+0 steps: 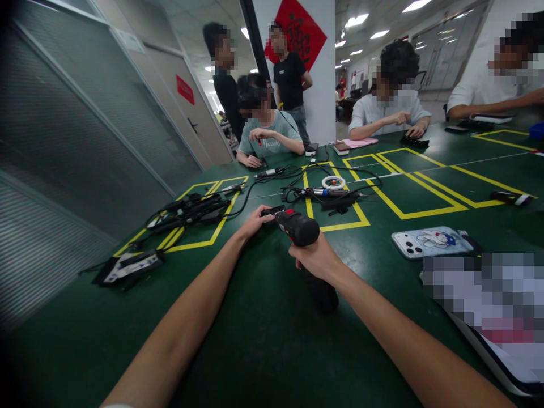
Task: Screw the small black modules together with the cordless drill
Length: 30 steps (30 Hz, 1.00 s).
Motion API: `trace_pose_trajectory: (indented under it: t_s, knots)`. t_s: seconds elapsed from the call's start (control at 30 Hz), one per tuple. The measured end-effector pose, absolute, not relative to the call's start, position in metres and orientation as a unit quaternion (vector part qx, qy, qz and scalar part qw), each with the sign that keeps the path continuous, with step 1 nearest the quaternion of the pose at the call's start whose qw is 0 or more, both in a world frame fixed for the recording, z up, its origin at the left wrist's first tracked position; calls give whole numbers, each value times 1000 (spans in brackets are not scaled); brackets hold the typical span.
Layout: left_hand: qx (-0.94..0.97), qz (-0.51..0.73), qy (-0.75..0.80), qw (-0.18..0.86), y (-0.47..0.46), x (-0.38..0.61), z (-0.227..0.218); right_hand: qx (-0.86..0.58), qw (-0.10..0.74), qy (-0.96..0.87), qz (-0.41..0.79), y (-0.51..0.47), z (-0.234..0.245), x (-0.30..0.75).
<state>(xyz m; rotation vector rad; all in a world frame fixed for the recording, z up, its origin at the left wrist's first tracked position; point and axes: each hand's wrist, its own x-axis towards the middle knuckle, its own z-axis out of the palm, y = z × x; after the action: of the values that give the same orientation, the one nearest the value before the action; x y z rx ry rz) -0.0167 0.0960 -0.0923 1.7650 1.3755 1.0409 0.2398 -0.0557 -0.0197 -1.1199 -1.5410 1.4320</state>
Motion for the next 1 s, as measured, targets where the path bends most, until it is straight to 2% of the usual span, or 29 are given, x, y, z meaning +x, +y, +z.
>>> trace_pose_trajectory:
  t_s: [1.0]
  knots:
    - [692,395,516,315,96,-18,-92,-456,362,-603,546,-56,-16,235]
